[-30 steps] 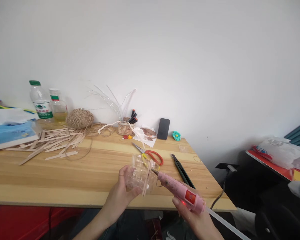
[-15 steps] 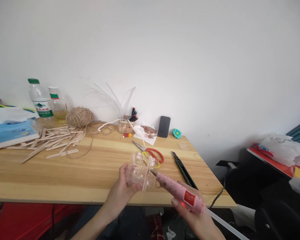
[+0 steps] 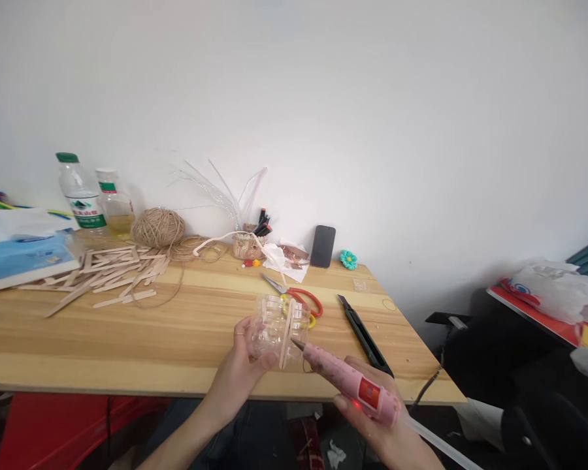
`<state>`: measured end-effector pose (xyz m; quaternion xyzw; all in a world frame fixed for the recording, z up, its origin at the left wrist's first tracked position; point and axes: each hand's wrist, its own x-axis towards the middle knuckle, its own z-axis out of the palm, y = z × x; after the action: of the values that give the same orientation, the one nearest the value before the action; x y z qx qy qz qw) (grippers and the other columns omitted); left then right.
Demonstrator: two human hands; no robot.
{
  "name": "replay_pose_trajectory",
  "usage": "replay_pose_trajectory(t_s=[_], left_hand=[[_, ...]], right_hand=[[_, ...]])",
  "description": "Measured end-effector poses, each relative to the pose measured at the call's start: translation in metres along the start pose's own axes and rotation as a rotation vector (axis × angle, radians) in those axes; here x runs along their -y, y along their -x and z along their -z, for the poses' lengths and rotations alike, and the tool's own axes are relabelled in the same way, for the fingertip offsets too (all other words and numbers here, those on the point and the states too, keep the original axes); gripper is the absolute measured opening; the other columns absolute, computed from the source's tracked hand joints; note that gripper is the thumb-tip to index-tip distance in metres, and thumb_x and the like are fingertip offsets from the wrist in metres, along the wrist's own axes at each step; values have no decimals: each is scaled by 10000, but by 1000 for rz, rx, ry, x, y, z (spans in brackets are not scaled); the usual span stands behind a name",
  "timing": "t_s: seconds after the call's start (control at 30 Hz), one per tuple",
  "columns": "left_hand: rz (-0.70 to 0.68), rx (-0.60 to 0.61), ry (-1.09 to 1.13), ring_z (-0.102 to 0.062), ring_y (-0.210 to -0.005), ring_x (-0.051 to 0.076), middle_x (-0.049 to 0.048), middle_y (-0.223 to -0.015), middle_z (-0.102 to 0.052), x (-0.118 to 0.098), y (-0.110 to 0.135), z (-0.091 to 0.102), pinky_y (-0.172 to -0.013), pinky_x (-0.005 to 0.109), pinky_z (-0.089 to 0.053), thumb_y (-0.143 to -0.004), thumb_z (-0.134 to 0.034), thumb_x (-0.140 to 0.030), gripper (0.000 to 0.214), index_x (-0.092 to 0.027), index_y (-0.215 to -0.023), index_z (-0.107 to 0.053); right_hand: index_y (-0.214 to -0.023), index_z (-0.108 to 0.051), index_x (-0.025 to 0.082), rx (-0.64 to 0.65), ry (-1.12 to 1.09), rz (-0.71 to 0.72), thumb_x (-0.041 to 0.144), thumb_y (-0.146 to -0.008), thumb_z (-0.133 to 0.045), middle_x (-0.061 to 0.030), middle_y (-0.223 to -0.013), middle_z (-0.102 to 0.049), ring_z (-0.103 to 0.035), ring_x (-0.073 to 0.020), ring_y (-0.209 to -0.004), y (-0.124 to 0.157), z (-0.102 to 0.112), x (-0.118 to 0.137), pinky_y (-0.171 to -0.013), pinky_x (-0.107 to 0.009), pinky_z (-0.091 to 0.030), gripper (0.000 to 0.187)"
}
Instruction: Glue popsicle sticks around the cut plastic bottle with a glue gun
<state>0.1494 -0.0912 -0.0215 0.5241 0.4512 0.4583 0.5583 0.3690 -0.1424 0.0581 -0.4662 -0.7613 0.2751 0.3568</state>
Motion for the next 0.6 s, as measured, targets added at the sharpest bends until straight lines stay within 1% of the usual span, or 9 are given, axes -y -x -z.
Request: replay_pose_trajectory(t_s=[0.07,0.17,0.23,0.47,0.53,0.6], left_hand=[[3,-11,1,-530,-1170,280,199,-1435,-376,-1,0,0,-864,373,-463,-765,-563,-585,742,-211,-1289,-194],[-1,-32,1,-547,-1154,281,196,-1411,-414,-1,0,0,-842,367,-476,-758,-575,-580,739,-208,-1289,-221],[-2,-38,1,-546,-1158,281,197,-1411,-414,-1,0,-1,-839,363,-481,-757,-575,-582,741,-205,-1289,-224],[-10,-42,21,-539,-1174,281,206,-1424,-391,-5,0,-2,-847,354,-485,-772,-548,-602,745,-190,-1297,-216],[-3,-39,14,-533,-1180,278,203,-1423,-390,-6,0,-2,-838,341,-487,-767,-540,-621,757,-192,-1296,-209],[-3,-37,9,-529,-1180,273,200,-1418,-392,-7,0,-2,-836,335,-484,-772,-529,-627,752,-195,-1294,-202]], right_hand=[[-1130,-672,259,7,28,6,371,-825,-600,-60,-1002,-704,-652,-250,-905,0,0,0,-743,-302,-543,333],[-1061,-699,266,-4,61,21,379,-811,-615,-48,-918,-714,-657,-222,-797,1,0,0,-661,-272,-538,286],[-1031,-708,271,-8,70,13,388,-809,-617,-42,-886,-716,-655,-218,-777,1,-1,1,-642,-267,-531,267],[-1126,-670,275,96,22,-10,413,-841,-566,-50,-990,-713,-655,-237,-879,-3,1,10,-768,-300,-522,334],[-1122,-672,280,96,-3,-28,409,-832,-583,-50,-995,-713,-654,-236,-886,-2,1,10,-778,-302,-521,329],[-1089,-690,281,56,-27,-34,408,-808,-617,-47,-966,-718,-658,-234,-859,-1,0,7,-773,-299,-522,316]])
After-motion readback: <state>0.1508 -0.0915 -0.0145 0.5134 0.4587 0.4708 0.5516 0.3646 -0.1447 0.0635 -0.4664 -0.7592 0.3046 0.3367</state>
